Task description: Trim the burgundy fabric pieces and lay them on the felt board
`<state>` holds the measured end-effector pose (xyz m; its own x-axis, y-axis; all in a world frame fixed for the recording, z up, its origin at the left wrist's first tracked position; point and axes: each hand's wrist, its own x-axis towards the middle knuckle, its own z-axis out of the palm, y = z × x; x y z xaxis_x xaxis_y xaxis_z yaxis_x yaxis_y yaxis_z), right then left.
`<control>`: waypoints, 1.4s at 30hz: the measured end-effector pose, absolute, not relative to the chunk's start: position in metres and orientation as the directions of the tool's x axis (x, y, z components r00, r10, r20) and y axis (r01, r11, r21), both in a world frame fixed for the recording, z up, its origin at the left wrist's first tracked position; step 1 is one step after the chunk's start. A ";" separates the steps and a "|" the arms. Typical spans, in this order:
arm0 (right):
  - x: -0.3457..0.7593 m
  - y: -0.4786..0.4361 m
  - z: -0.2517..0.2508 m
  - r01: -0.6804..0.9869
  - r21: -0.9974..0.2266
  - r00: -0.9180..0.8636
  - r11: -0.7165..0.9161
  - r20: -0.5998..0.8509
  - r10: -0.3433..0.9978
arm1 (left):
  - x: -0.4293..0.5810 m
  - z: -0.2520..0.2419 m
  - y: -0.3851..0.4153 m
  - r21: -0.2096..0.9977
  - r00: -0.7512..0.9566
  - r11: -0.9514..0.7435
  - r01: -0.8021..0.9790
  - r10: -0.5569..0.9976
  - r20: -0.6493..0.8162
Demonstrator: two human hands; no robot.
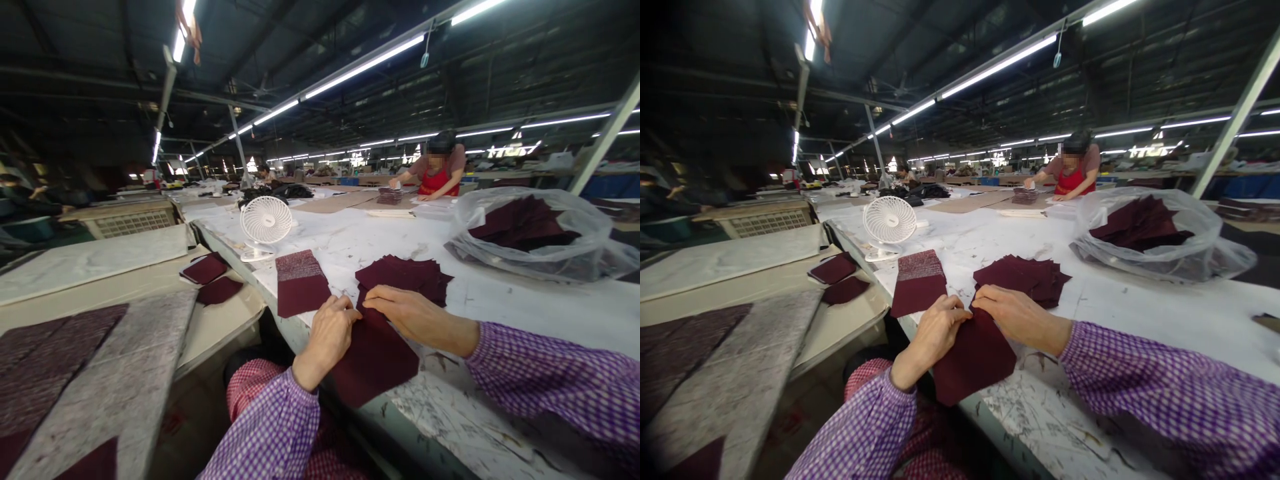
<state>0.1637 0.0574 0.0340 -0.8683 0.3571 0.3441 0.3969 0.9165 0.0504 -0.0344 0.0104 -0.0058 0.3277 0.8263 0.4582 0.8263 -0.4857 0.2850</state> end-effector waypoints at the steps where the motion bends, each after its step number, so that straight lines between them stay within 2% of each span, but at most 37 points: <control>1: 0.163 0.059 0.035 0.412 0.017 -0.855 0.911 0.354 0.380 | -0.034 -0.006 0.010 0.284 0.328 -0.485 0.827 0.826 0.458; 5: 0.165 0.064 0.043 0.486 -0.045 -0.790 0.873 0.405 0.460 | -0.035 -0.007 0.010 0.277 0.337 -0.492 0.825 0.823 0.457; 10: 0.157 0.052 0.040 0.347 -0.137 -0.868 0.928 0.328 0.373 | -0.034 -0.007 0.010 0.271 0.331 -0.488 0.829 0.821 0.466; 13: 0.153 0.051 0.028 0.370 -0.140 -0.870 0.918 0.293 0.396 | -0.036 -0.006 0.010 0.293 0.334 -0.500 0.815 0.819 0.466; 19: 0.155 0.058 0.020 0.350 -0.154 -0.882 0.924 0.279 0.381 | -0.061 -0.006 0.004 0.449 0.222 -0.460 0.766 0.845 0.487; 23: 0.155 0.056 0.024 0.365 -0.154 -0.887 0.918 0.243 0.393 | -0.072 -0.006 -0.004 0.425 0.262 -0.510 0.748 0.815 0.517; 26: 0.154 0.054 0.028 0.360 -0.102 -0.909 0.927 0.187 0.373 | -0.071 -0.007 -0.007 0.329 0.320 -0.556 0.763 0.768 0.554; 30: 0.145 0.050 0.037 0.377 0.064 -0.925 0.924 0.065 0.373 | -0.072 -0.010 -0.008 0.251 0.355 -0.573 0.780 0.736 0.577; 33: 0.135 0.045 0.045 0.395 0.173 -0.913 0.902 -0.038 0.407 | -0.077 -0.012 -0.009 0.324 0.317 -0.570 0.755 0.750 0.581; 36: 0.129 0.043 0.052 0.387 0.220 -0.902 0.895 -0.113 0.417 | -0.083 -0.012 -0.011 0.395 0.256 -0.540 0.743 0.775 0.578; 42: 0.124 0.043 0.059 0.352 0.280 -0.902 0.893 -0.153 0.404 | -0.088 -0.014 -0.012 0.401 0.273 -0.563 0.723 0.765 0.584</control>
<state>0.1241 0.0430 0.0588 -0.9019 0.4038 -0.1534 0.3523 0.8931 0.2796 -0.0881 -0.0121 -0.0140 0.2725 0.7647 0.5839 0.7225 -0.5634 0.4007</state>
